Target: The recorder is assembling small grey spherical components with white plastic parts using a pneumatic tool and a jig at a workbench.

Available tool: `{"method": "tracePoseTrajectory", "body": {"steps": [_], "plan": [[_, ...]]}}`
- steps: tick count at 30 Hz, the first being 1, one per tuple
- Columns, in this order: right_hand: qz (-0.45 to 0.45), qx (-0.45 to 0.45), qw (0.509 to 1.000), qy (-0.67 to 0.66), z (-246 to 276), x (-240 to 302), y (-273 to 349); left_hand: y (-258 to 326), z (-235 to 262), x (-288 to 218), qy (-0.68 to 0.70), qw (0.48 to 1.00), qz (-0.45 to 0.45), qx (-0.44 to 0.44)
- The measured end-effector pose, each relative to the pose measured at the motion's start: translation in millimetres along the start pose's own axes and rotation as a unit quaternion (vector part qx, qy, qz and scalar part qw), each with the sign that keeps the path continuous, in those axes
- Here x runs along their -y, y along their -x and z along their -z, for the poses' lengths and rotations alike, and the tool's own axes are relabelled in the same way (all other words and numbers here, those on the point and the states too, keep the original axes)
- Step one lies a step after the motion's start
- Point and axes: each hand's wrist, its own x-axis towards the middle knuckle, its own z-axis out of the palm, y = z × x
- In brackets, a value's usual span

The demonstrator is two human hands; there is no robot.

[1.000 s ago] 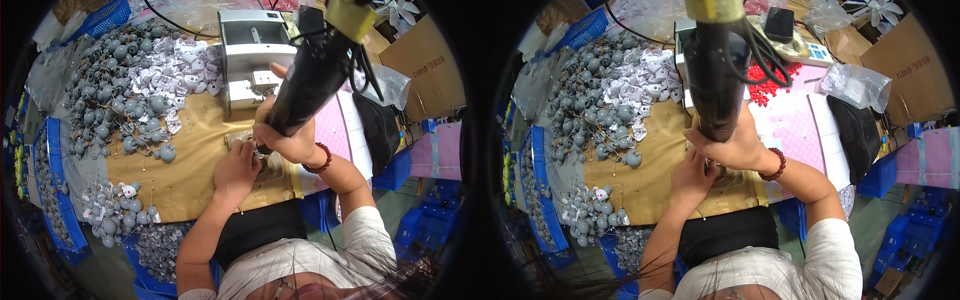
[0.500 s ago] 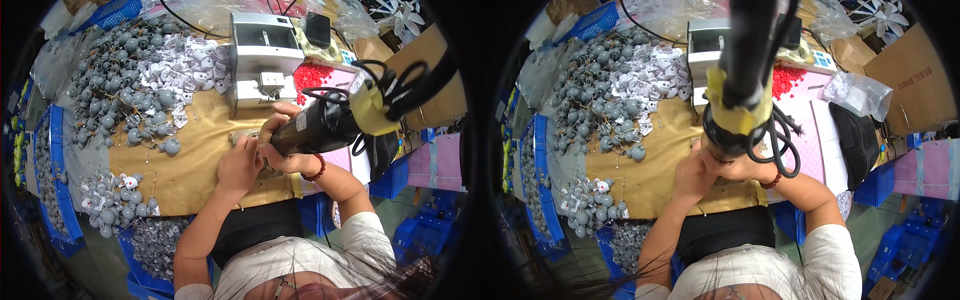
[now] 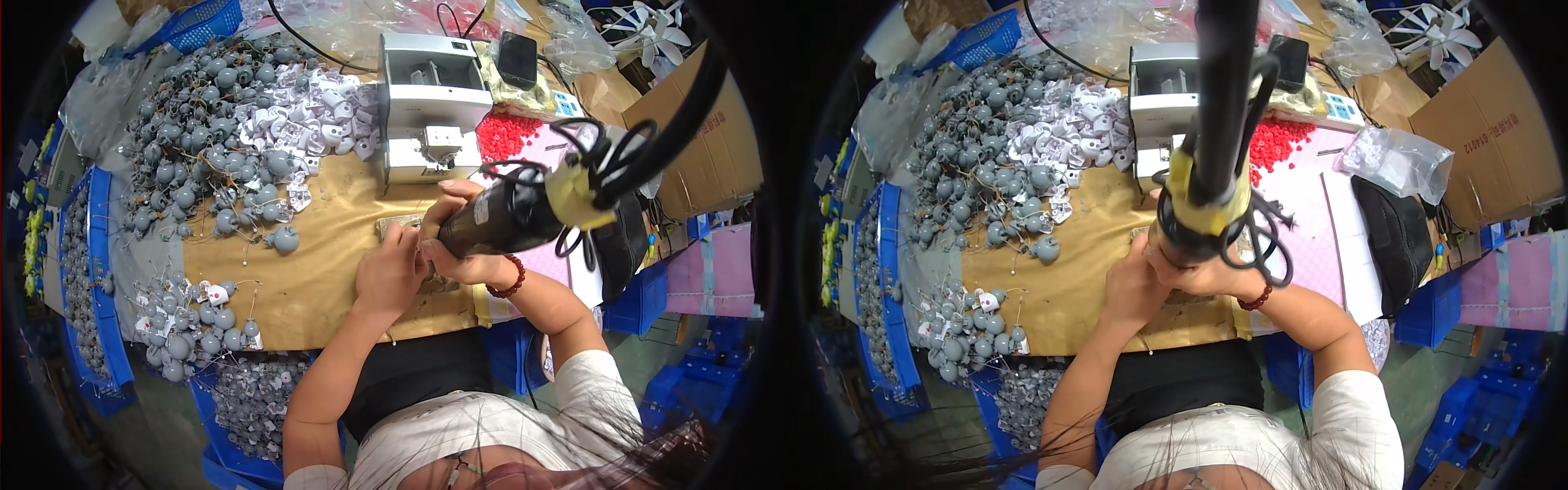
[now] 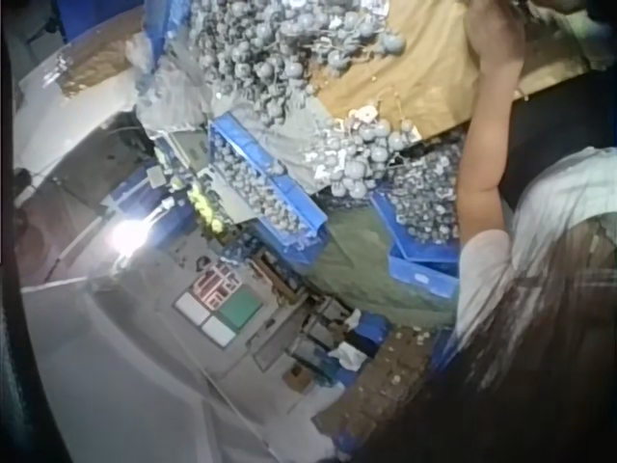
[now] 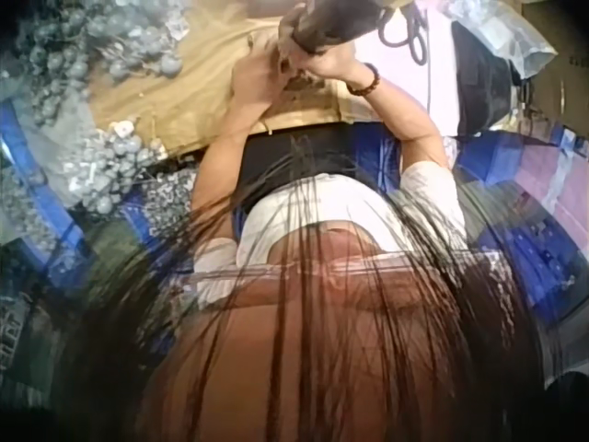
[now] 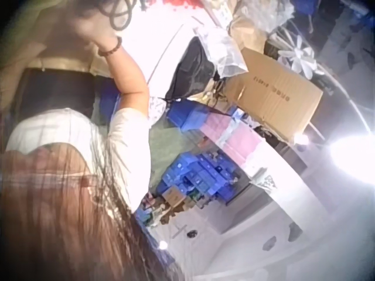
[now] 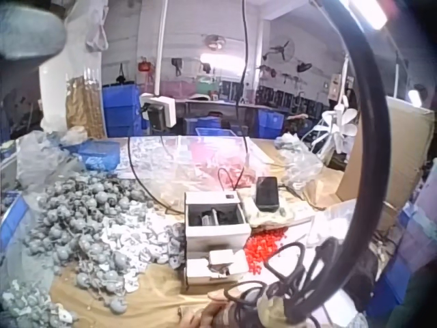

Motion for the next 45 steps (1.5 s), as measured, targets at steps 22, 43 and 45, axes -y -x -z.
{"method": "tracePoseTrajectory", "body": {"steps": [22, 43, 45], "plan": [[-0.236, -0.017, 0.971, 0.023, -7, -41, 41, 9, 5, -3, 0.011, 1.0, 0.005, 0.001], [-0.291, -0.055, 0.934, -0.198, 5, -68, 40, 29, 43, 11, 0.109, 0.99, 0.083, -0.042], [-0.28, -0.063, 0.945, -0.159, 40, -74, 53, 46, 96, 23, 0.06, 0.988, 0.109, -0.089]]}}
